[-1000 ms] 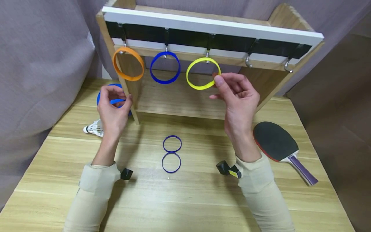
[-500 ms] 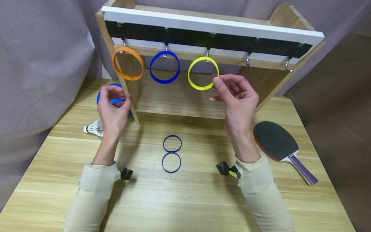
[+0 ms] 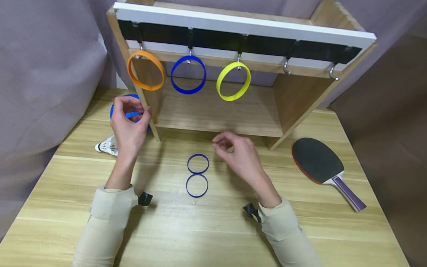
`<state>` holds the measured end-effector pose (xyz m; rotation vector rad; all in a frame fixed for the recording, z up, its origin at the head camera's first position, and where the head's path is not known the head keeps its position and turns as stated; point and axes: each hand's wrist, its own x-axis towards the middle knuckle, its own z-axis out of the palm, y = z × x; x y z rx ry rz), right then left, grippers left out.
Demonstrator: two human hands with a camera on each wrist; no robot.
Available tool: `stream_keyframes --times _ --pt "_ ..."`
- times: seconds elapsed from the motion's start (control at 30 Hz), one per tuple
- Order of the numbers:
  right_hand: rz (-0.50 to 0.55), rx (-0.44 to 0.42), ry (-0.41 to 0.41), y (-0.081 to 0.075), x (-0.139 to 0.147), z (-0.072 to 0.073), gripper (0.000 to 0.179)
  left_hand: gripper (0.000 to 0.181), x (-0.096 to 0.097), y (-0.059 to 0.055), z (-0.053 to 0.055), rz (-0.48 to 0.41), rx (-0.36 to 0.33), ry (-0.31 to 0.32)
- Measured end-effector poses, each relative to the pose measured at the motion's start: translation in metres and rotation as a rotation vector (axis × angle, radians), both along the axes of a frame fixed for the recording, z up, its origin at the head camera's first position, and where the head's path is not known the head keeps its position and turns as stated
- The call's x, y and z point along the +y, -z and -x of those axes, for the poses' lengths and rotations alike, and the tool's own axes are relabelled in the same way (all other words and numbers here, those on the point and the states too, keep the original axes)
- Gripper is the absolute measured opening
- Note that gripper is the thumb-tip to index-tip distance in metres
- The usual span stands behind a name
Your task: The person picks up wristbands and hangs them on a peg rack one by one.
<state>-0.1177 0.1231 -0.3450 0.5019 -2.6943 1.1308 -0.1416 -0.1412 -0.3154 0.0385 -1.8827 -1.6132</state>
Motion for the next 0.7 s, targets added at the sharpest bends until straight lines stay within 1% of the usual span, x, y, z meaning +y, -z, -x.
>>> stream_keyframes --times 0.03,0.07,0.1,0.13,0.17,0.27,0.4,0.53,0.7 --pt "-0.121 -0.022 -0.019 0.011 0.000 0.002 0.010 0.027 0.000 0.000 0.000 -0.002 -0.001 -0.001" --pt "-0.218 -0.043 -0.034 0.018 -0.002 0.003 0.010 0.027 -0.001 0.000 0.000 -0.003 -0.003 -0.001" --pt "-0.291 -0.053 -0.042 0.025 -0.004 0.003 0.009 0.027 -0.001 0.000 0.000 -0.004 -0.004 0.000" --pt "-0.337 -0.058 -0.043 0.032 -0.006 0.003 0.010 0.027 -0.001 0.000 0.000 -0.004 -0.005 0.002" --pt "-0.361 -0.058 -0.038 0.038 -0.007 0.003 0.011 0.027 -0.001 0.000 0.000 -0.005 -0.005 0.003" --pt "-0.392 -0.035 -0.010 0.053 -0.011 0.005 0.016 0.027 0.000 0.000 0.001 -0.008 -0.003 0.008" --pt "-0.417 -0.011 0.005 0.066 -0.015 0.006 0.018 0.027 0.000 0.000 0.001 -0.013 -0.005 0.001" --pt "-0.404 -0.032 0.008 0.070 -0.016 0.007 0.015 0.027 0.000 0.000 0.001 -0.015 -0.010 -0.001" --pt "-0.374 -0.060 0.021 0.070 -0.012 0.010 0.007 0.025 0.000 0.000 0.001 -0.003 -0.016 -0.004"
